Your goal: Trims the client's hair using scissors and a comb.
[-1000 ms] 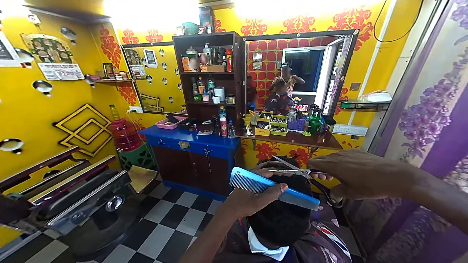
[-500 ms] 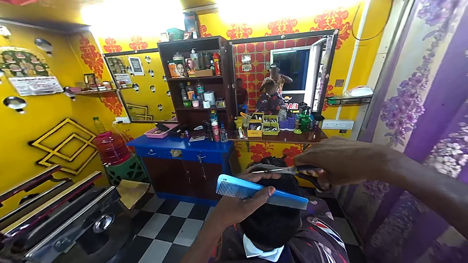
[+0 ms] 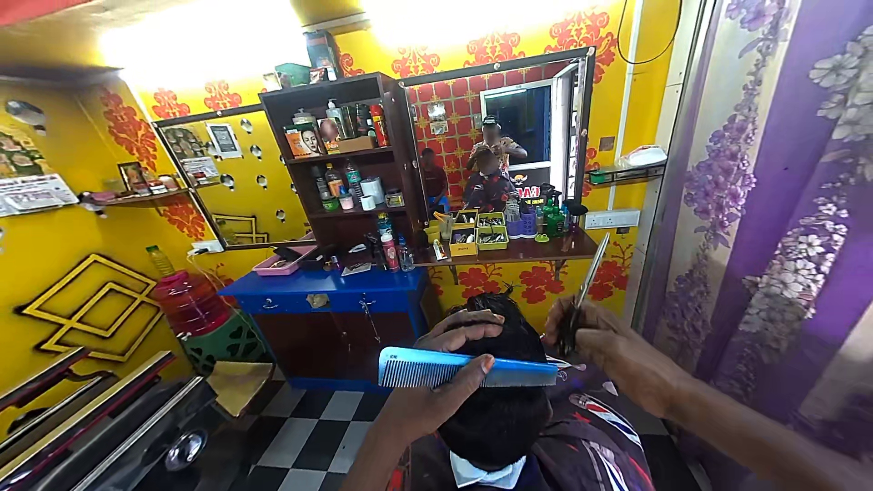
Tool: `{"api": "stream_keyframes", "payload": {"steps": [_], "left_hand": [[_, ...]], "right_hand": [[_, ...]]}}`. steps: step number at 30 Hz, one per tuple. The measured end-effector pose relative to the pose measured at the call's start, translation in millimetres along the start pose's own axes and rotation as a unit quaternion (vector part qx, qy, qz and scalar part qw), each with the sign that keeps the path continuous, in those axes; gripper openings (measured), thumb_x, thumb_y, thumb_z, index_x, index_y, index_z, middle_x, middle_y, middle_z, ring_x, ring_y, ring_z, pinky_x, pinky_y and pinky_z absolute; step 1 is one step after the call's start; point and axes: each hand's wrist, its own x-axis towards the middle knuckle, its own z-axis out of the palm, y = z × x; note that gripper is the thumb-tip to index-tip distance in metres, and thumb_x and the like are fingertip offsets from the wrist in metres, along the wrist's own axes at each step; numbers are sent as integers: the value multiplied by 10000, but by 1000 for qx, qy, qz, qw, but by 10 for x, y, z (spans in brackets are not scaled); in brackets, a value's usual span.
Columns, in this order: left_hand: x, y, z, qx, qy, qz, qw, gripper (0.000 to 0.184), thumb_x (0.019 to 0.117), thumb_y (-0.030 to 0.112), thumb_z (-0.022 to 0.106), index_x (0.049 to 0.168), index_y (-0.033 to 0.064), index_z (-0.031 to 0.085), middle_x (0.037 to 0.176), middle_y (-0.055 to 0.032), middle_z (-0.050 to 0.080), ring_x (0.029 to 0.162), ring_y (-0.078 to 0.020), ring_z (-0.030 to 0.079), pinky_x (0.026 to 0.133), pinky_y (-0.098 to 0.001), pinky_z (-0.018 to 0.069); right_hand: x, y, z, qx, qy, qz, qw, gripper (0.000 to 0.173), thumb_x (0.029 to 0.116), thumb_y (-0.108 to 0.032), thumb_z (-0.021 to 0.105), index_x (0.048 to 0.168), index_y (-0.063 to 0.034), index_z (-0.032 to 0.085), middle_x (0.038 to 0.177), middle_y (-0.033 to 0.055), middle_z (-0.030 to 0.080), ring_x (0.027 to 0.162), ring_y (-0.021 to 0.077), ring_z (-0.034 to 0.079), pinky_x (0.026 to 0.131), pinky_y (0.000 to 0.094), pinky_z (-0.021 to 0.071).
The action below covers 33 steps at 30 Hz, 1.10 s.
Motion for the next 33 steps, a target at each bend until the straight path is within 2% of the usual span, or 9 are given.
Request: {"api": "stream_keyframes", "payload": {"steps": [4, 7, 14, 16, 19, 21, 26, 30, 33], "left_hand": [[38, 39, -1, 35, -29, 7, 999, 350, 1018, 319, 593, 1220, 63, 720, 1348, -86, 661, 1341, -247, 553, 1156, -425, 445], [86, 57, -2, 51, -60, 14, 997, 392, 1026, 383, 579, 1236, 82, 718, 1388, -88, 633, 1378, -266, 515, 1175, -453, 421], [160, 73, -115, 40, -145, 32, 988, 875, 907, 799, 430, 1371, 84, 628, 1493, -111, 544, 1459, -280, 410, 1238, -493, 293], [207, 122, -142, 51, -129, 28, 990, 861, 898, 829, 377, 1333, 129, 627, 1398, -55, 610, 1362, -173, 511, 1149, -393, 421], [336, 163, -142, 66, -119, 3, 991, 848, 938, 799, 308, 1423, 124, 477, 1451, -98, 577, 1378, -287, 515, 1152, -483, 446], [381, 164, -111, 126, -151, -17, 980, 891, 947, 790, 293, 1517, 116, 414, 1483, -70, 560, 1406, -270, 490, 1174, -488, 427], [500, 156, -62, 188, -266, -15, 945, 846, 978, 760, 242, 1438, 139, 587, 1519, -37, 534, 1490, -266, 378, 1264, -529, 246], [655, 154, -433, 39, -107, -62, 992, 917, 896, 848, 167, 1341, 230, 677, 1462, -40, 592, 1399, -281, 503, 1178, -470, 391], [719, -266, -777, -106, 13, -102, 989, 926, 886, 841, 257, 1307, 122, 660, 1512, -142, 523, 1388, -348, 503, 1156, -463, 425]], "right_hand": [[-178, 173, 150, -63, -40, -40, 996, 317, 982, -375, 645, 1152, -109, 616, 934, -21, 610, 815, 80, 593, 716, 259, 507], [-195, 265, 251, -169, -30, -123, 977, 457, 944, -529, 674, 1102, -103, 630, 841, -18, 592, 691, 65, 561, 605, 252, 490], [-82, 47, -68, -156, -171, -326, 917, 278, 1047, -322, 595, 1006, -54, 656, 797, 3, 597, 657, 11, 539, 575, 167, 458], [-1, 62, -243, -78, -115, -286, 948, 248, 1041, -370, 594, 1063, -138, 680, 803, -64, 624, 657, -27, 563, 584, 145, 489], [213, 223, -458, 61, 18, -148, 987, 275, 984, -319, 672, 1229, -201, 712, 784, -7, 638, 603, 35, 539, 559, 172, 465], [374, 454, -532, 157, 81, -55, 983, 262, 1002, -197, 642, 1248, -130, 703, 761, 30, 589, 567, 53, 485, 517, 172, 420], [519, 1059, -506, 237, 80, 116, 961, 219, 1039, -159, 591, 1214, -64, 681, 804, 10, 617, 559, 37, 493, 494, 163, 411], [511, 1226, -398, 281, 50, 148, 947, 190, 1033, -143, 596, 1172, -50, 685, 778, -9, 611, 533, 17, 480, 475, 145, 405], [471, 1200, -366, 308, 24, 167, 936, 186, 1027, -127, 596, 1167, -41, 683, 777, -3, 607, 513, 9, 457, 458, 138, 394]]}}
